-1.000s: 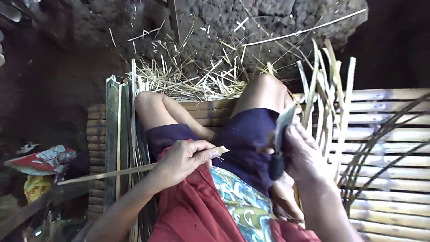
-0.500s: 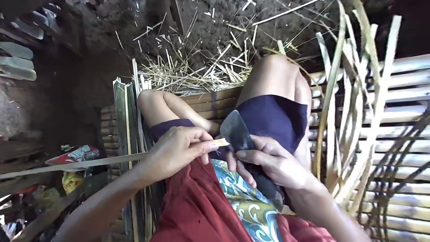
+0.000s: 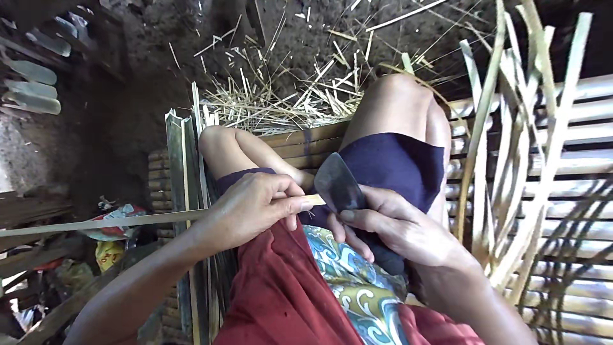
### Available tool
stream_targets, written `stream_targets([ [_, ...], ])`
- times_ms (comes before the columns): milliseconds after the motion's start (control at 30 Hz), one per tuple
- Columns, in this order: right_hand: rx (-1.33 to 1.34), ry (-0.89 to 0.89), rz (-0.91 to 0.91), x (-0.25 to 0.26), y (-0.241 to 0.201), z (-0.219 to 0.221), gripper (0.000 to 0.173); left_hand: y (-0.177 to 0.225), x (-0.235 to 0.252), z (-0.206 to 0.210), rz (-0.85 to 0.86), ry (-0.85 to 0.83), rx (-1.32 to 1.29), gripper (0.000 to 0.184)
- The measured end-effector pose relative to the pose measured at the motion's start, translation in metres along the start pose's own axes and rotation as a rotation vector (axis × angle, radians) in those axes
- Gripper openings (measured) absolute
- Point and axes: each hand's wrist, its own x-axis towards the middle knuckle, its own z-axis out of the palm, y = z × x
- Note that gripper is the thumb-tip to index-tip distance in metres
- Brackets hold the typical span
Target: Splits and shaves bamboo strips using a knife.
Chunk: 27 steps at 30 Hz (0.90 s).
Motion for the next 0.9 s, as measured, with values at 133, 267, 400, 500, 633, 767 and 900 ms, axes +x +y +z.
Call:
stream_targets([
  [133,0.001,0.007,0.013,0.001,-0.001,0.001,0.023,-0.003,0.000,0.000,0.021,-0.002,-0.025,0.017],
  [267,-0.004,-0.006,0.016,0.003,-0.002,0.001,0.023,-0.005,-0.001,0.000,0.014,0.009,-0.048,0.016],
  [400,-0.006,-0.014,0.026,0.004,-0.005,0.003,0.022,-0.005,-0.003,-0.001,0.039,0.019,-0.045,0.013],
  [500,-0.032,-0.037,0.035,0.004,-0.008,0.002,0.018,-0.004,-0.004,-0.003,0.047,0.017,-0.058,0.013],
  [633,-0.076,-0.066,0.031,0.004,-0.013,0.001,0.016,-0.006,-0.006,-0.004,0.088,0.015,-0.108,0.013],
  [767,-0.127,-0.084,0.023,0.005,-0.017,0.001,0.016,-0.004,-0.010,-0.003,0.112,0.057,-0.058,0.014],
  [900,-0.177,-0.077,-0.008,0.005,-0.020,0.003,0.015,-0.001,-0.014,0.001,0.130,0.104,-0.072,0.012],
])
